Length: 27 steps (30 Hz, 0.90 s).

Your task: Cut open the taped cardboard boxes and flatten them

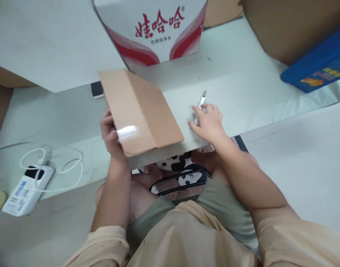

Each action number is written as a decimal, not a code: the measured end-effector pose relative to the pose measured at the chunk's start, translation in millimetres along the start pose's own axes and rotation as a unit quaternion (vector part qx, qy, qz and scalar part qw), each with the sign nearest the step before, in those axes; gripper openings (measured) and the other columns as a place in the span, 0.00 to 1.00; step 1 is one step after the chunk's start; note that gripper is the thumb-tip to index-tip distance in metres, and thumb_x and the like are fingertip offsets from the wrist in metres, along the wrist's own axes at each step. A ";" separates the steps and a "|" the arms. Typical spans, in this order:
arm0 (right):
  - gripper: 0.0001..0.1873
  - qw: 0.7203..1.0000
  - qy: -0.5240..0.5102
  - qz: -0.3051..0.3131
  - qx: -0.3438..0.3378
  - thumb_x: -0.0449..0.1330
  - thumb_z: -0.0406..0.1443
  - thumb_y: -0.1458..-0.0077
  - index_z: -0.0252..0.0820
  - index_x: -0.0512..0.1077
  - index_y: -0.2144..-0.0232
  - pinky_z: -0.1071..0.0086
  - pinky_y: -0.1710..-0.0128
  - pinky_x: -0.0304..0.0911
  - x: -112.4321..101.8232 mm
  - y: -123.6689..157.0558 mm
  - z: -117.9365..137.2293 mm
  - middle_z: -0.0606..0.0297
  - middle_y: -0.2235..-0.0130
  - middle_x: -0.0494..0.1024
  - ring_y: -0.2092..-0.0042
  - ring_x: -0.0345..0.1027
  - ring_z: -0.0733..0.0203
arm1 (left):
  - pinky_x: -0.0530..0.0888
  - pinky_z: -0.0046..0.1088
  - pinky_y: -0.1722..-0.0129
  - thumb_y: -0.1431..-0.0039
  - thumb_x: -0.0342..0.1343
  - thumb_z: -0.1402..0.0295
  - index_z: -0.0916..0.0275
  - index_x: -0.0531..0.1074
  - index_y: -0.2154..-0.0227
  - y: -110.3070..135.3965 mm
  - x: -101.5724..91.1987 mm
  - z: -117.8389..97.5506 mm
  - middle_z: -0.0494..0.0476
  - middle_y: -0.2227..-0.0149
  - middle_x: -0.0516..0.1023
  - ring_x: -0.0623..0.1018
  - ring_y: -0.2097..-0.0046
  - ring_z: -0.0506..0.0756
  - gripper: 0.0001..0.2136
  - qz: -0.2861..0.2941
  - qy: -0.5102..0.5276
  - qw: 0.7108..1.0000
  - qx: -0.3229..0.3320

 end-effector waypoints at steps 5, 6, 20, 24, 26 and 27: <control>0.24 0.992 -0.091 0.052 -0.068 0.54 0.44 0.41 0.40 0.81 0.51 0.36 0.36 0.58 7.3 2.2 16.6 0.47 0.43 0.78 0.36 0.64 0.33 | 0.79 0.38 0.50 0.47 0.54 0.34 0.55 0.76 0.56 14.2 7.5 37.6 0.59 0.54 0.80 0.80 0.49 0.62 0.31 -0.003 0.157 0.950 -0.270; 0.24 0.986 -0.128 0.055 -0.087 0.54 0.45 0.40 0.40 0.81 0.51 0.39 0.35 0.60 5.8 1.9 20.1 0.48 0.44 0.79 0.38 0.67 0.36 | 0.79 0.37 0.51 0.49 0.59 0.37 0.56 0.77 0.55 16.7 10.7 37.3 0.58 0.55 0.80 0.81 0.49 0.62 0.29 0.000 0.177 0.939 -0.293; 0.41 0.897 -0.412 -0.023 -0.157 0.72 0.56 0.56 0.44 0.70 0.45 0.47 0.42 0.71 -6.2 17.4 27.9 0.53 0.45 0.80 0.43 0.75 0.40 | 0.76 0.28 0.61 0.54 0.70 0.46 0.57 0.76 0.55 10.9 1.9 37.0 0.57 0.57 0.80 0.81 0.56 0.57 0.28 -0.016 0.144 0.950 -0.277; 0.31 0.906 -0.408 -0.082 -0.069 0.73 0.51 0.57 0.44 0.74 0.54 0.53 0.53 0.74 -10.6 16.1 16.0 0.61 0.59 0.81 0.55 0.77 0.47 | 0.78 0.30 0.54 0.54 0.70 0.43 0.55 0.74 0.48 9.2 4.5 28.4 0.58 0.51 0.80 0.81 0.50 0.59 0.33 0.015 0.107 0.968 -0.227; 0.28 0.905 -0.409 -0.106 -0.047 0.73 0.48 0.57 0.45 0.74 0.55 0.56 0.58 0.74 -16.3 16.3 14.7 0.63 0.61 0.80 0.57 0.77 0.50 | 0.78 0.28 0.54 0.51 0.69 0.44 0.57 0.75 0.49 6.3 2.1 22.1 0.58 0.53 0.81 0.82 0.52 0.57 0.31 0.005 0.060 0.979 -0.194; 0.27 0.903 -0.411 -0.116 -0.045 0.72 0.48 0.56 0.45 0.74 0.56 0.57 0.59 0.74 -19.0 16.3 15.0 0.64 0.62 0.80 0.59 0.77 0.51 | 0.78 0.27 0.56 0.50 0.68 0.43 0.59 0.75 0.50 5.4 1.6 19.3 0.58 0.54 0.82 0.82 0.55 0.55 0.31 0.003 0.037 0.982 -0.184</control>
Point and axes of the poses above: each hand's wrist, its own y-axis away from the middle knuckle, its own x-axis out of the palm, z = x × y, the point moved 9 cm from there along -y, towards the middle knuckle
